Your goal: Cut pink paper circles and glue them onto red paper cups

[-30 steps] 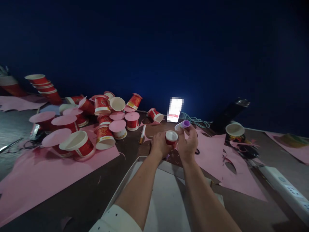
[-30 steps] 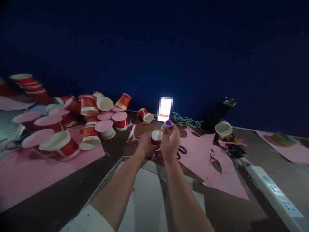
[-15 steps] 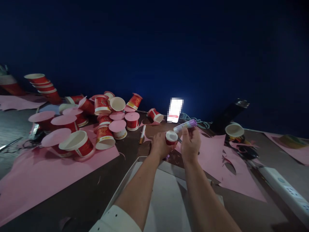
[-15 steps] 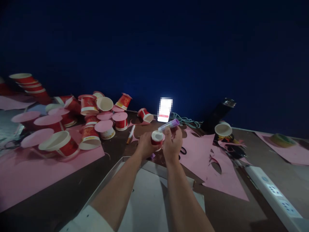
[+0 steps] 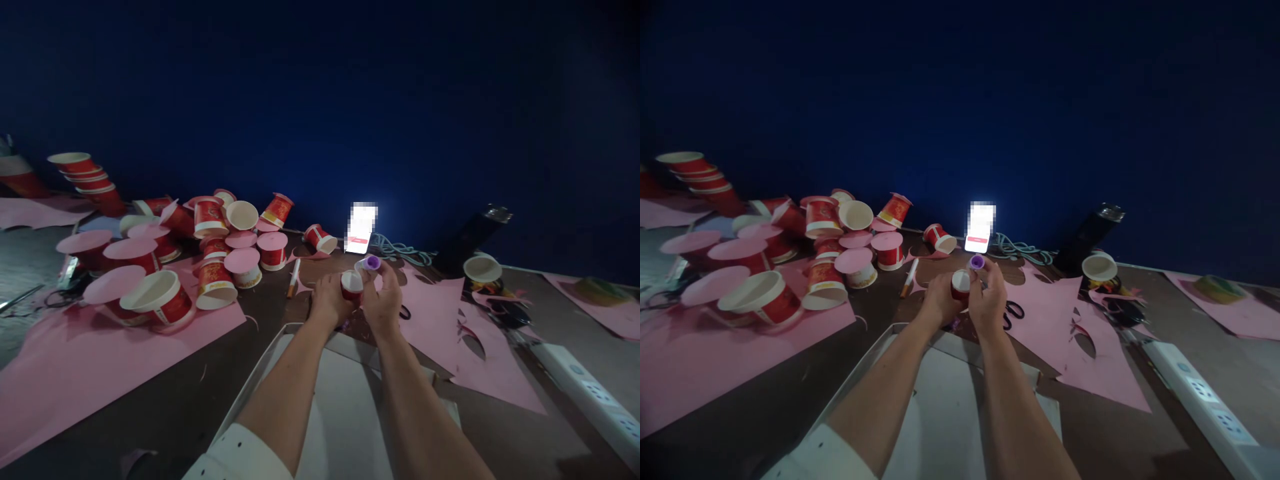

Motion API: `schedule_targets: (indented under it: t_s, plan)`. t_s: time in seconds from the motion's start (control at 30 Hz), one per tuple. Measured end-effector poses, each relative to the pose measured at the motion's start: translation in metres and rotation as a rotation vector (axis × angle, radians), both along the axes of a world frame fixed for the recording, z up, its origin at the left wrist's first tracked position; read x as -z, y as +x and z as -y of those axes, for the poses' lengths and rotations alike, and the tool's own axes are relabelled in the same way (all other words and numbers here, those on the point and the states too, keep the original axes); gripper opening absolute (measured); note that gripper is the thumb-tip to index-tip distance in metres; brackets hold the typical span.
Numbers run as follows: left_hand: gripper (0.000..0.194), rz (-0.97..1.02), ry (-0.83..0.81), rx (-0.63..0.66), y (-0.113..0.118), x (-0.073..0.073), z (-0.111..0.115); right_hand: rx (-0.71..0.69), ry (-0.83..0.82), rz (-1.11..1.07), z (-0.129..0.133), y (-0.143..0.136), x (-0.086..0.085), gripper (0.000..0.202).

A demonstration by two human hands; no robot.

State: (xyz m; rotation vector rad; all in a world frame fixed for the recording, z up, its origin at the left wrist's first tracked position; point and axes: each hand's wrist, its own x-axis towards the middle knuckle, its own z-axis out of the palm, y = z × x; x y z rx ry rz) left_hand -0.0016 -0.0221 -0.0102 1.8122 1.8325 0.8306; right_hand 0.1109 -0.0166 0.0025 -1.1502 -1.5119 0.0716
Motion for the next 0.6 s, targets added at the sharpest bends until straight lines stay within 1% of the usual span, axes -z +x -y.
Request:
schedule_targets:
  t_s: [0.23, 0.37, 0.43, 0.53, 0.6]
  plan:
    - [0.053, 0.005, 0.019, 0.002, -0.0002, 0.0028, 0.0002, -0.034, 0.070, 0.064, -0.0003, -0.0010, -0.0015, 0.026]
    - [0.051, 0.005, 0.017, -0.002, 0.0000, 0.0019, 0.0006, -0.051, 0.054, 0.074, 0.0006, -0.0028, -0.0024, 0.026]
    - [0.051, 0.002, 0.018, -0.002, 0.0001, 0.0016, 0.0006, -0.070, -0.002, 0.021, 0.0005, -0.0030, -0.0032, 0.026]
    - [0.052, 0.001, 0.030, -0.009, 0.0002, 0.0017, 0.0005, -0.101, -0.127, -0.177, -0.0010, -0.0020, -0.0048, 0.027]
    - [0.054, 0.005, 0.042, -0.007, 0.0002, 0.0019, 0.0005, -0.107, -0.127, -0.306, -0.0025, -0.0006, -0.0053, 0.030]
